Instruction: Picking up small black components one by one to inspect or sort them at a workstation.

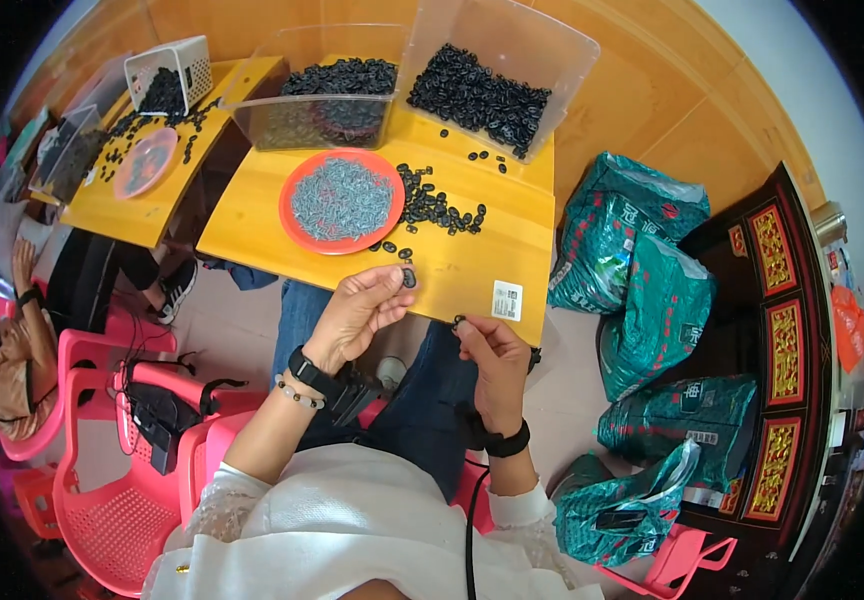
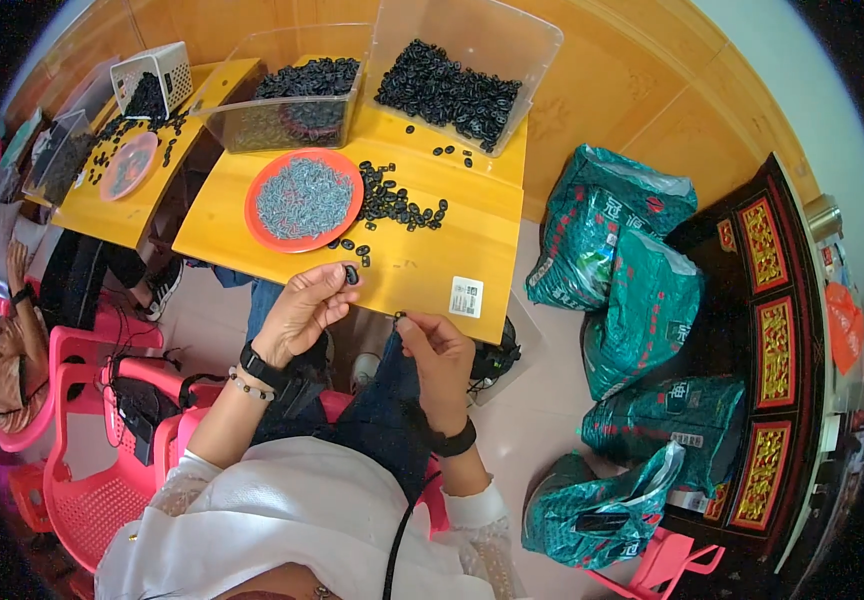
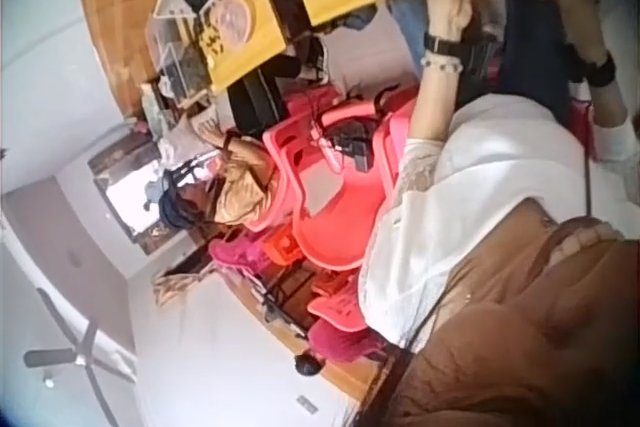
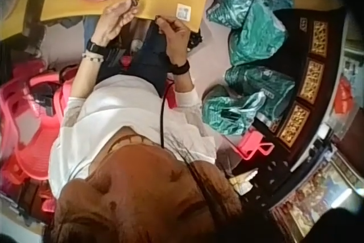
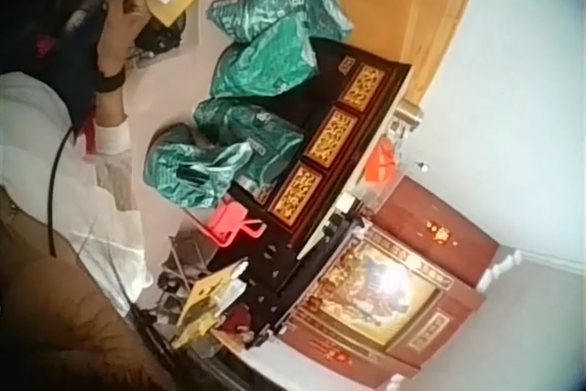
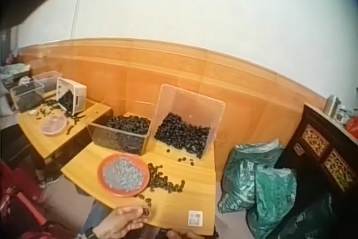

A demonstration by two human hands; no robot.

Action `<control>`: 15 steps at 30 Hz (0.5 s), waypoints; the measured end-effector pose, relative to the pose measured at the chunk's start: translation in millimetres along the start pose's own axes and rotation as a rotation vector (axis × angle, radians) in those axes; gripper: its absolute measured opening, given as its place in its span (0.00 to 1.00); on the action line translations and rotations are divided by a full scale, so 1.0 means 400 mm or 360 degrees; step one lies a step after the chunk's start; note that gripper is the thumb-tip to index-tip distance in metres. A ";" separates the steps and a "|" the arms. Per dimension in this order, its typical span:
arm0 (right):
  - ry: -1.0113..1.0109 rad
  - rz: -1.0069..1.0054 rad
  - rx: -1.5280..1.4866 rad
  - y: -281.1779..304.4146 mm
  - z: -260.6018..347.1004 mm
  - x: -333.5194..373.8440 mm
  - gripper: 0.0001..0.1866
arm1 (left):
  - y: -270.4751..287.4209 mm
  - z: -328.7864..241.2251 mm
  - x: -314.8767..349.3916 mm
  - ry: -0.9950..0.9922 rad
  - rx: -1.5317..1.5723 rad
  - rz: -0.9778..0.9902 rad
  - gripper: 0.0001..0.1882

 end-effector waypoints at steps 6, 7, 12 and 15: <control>0.0037 0.0062 0.0000 -0.060 0.028 -0.012 0.08 | -0.017 0.008 0.031 0.0010 -0.0047 0.0065 0.12; 0.0037 0.0073 0.0010 -0.067 0.031 -0.012 0.08 | -0.017 0.008 0.036 0.0013 -0.0043 0.0066 0.12; 0.0079 0.0111 -0.0024 -0.088 0.041 -0.010 0.08 | -0.024 0.002 0.053 -0.0023 -0.0149 0.0044 0.12; 0.0127 0.0144 0.0055 -0.093 0.051 -0.005 0.07 | -0.029 0.004 0.064 -0.0048 -0.0176 0.0055 0.12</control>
Point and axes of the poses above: each hand's wrist, its own x-axis away from the middle knuckle, its own y-axis out of the back of the hand, z = x × y, the point moved 9 cm from there along -x, towards the middle knuckle, and after that the axes turned 10 degrees about y, right-handed, at the moved point
